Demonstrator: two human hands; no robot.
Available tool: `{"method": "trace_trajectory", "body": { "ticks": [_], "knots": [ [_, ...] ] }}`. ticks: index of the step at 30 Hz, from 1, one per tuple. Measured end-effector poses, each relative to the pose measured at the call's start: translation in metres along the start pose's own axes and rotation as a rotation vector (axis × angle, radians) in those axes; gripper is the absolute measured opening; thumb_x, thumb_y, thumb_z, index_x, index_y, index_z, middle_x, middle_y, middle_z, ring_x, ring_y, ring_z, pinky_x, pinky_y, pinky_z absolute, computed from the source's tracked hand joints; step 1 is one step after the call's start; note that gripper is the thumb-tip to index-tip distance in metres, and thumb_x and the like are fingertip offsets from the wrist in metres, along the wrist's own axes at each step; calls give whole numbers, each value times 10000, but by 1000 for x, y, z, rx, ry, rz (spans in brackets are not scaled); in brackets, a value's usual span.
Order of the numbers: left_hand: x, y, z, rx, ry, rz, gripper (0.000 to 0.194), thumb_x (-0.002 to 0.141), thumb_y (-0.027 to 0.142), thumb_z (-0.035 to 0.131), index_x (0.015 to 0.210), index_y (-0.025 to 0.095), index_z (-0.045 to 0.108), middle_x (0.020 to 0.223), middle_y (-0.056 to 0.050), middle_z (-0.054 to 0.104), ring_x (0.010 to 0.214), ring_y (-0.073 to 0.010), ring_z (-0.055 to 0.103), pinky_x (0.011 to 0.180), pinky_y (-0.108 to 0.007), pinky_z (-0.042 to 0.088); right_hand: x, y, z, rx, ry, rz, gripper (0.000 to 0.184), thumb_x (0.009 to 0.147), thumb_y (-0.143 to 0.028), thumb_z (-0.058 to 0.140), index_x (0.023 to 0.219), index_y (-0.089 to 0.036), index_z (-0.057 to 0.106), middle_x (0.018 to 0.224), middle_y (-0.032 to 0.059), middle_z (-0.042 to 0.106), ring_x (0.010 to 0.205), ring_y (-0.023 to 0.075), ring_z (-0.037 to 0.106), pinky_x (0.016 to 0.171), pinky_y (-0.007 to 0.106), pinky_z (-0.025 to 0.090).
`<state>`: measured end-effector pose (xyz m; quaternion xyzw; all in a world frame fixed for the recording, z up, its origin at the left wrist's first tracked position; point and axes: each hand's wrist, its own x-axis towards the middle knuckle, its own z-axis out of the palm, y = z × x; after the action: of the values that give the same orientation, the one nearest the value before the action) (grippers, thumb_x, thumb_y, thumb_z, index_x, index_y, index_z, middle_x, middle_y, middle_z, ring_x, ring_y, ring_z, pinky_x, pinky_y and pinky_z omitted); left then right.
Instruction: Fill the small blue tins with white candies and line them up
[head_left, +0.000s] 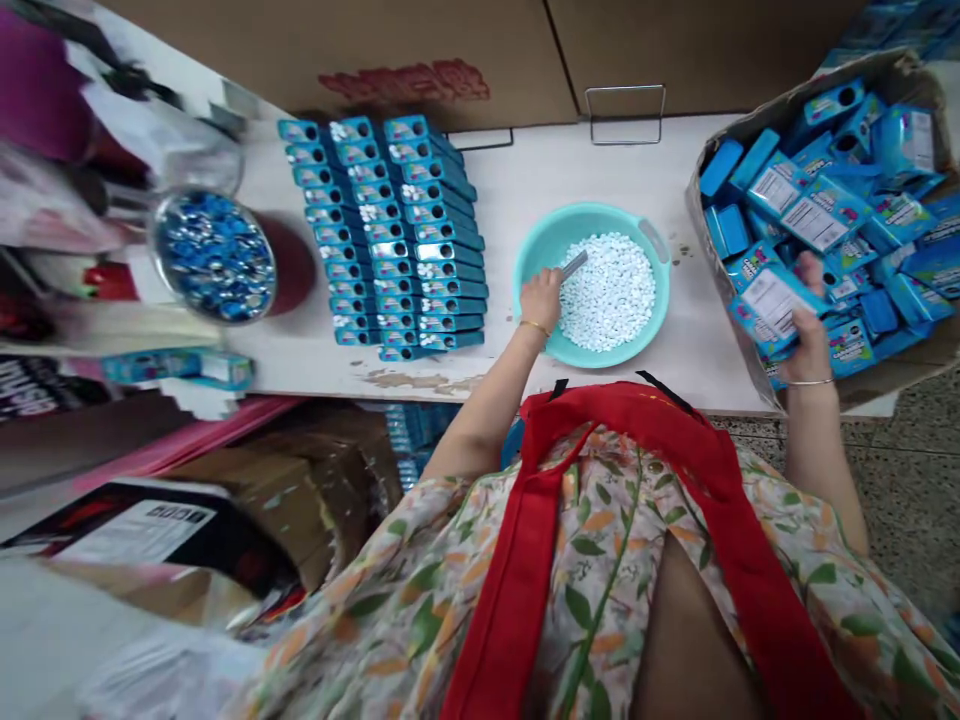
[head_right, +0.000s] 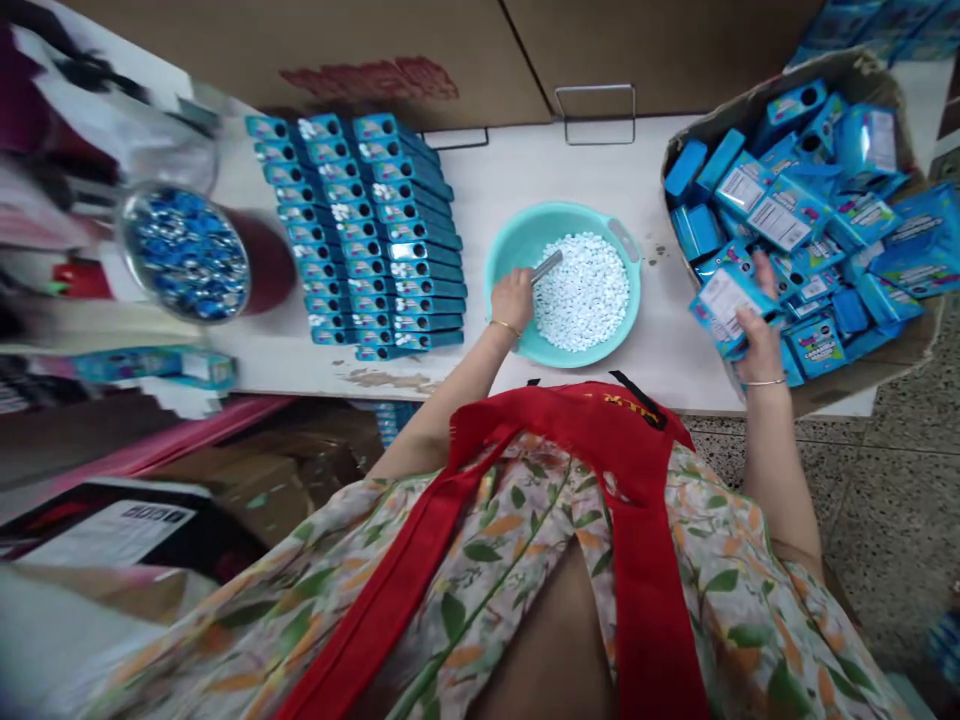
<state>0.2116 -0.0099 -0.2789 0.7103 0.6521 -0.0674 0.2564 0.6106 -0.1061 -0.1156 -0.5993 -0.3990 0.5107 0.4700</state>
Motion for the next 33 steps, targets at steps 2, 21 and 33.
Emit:
{"method": "trace_trajectory", "body": {
  "ticks": [2,21,33],
  "knots": [
    [8,6,8,-6,-50,21,594,1063,74,272,1578,124,563,1549,-256,615,1391,-397,638,1130,-548,519,-14,4,54,262,-73,155,859,718,-842,778,1418,-362,651,1436,83,736,1470,382,638,1181,612,595],
    [-2,17,58,-633,-117,254,377,919,255,642,1282,153,649,1231,-135,764,1103,-248,705,1047,-372,549,-46,58,68,-14,-700,435,887,553,-745,1011,1251,-309,681,1543,79,653,1409,326,655,1214,473,529],
    [-29,-15,-16,-578,-47,465,591,1023,614,593,1361,137,679,1160,-135,779,974,-237,702,951,-350,550,-32,66,89,-457,-74,75,684,823,-730,821,1294,-289,595,1139,91,778,1071,325,761,1107,585,625]
  ]
}}
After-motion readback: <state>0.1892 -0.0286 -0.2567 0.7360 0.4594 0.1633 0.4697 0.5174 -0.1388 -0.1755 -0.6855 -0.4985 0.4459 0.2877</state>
